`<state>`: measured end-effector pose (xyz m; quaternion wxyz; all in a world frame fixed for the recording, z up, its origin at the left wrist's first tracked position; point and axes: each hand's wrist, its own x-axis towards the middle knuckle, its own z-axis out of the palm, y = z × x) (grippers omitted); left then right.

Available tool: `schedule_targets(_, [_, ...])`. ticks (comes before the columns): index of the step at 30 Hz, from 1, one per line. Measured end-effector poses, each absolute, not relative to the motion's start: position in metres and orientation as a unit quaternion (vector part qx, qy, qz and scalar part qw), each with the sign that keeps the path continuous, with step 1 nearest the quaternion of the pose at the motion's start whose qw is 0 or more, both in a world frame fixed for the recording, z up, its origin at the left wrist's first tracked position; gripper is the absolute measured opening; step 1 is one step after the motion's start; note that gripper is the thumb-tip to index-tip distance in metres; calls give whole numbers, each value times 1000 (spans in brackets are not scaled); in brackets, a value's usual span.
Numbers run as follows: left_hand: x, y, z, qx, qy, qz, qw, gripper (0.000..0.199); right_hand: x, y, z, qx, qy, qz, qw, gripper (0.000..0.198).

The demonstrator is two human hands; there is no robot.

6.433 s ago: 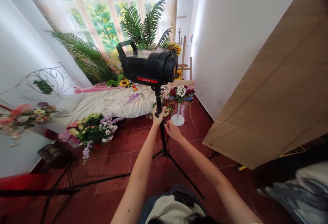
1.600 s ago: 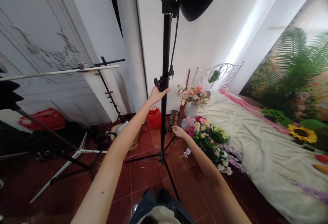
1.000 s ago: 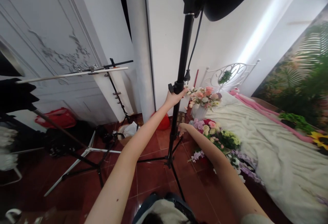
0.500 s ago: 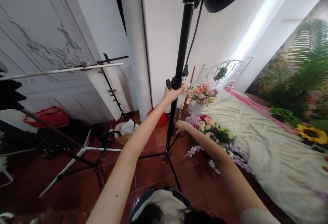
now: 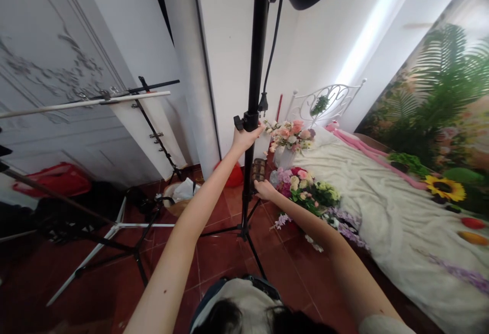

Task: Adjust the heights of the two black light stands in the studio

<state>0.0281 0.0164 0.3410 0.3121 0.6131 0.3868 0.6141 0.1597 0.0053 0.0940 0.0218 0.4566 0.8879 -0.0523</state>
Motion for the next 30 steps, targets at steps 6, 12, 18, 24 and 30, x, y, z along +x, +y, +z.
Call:
schedule_targets(6, [28, 15, 342, 619, 392, 608, 305, 19, 154, 20, 100, 427, 898, -80, 67, 46])
schedule_targets(12, [27, 12, 343, 623, 390, 603, 309, 17, 151, 21, 95, 387, 919, -55, 57, 34])
schedule_targets(18, [28, 13, 342, 617, 389, 611, 307, 18, 157, -13, 54, 430, 902, 27, -33, 20])
schedule_targets(24, [28, 13, 343, 619, 394, 606, 309, 17, 155, -43, 18, 610, 749, -86, -244, 25])
schedule_targets(30, [27, 14, 341, 616, 393, 609, 309, 17, 158, -6, 26, 669, 620, -359, -201, 44])
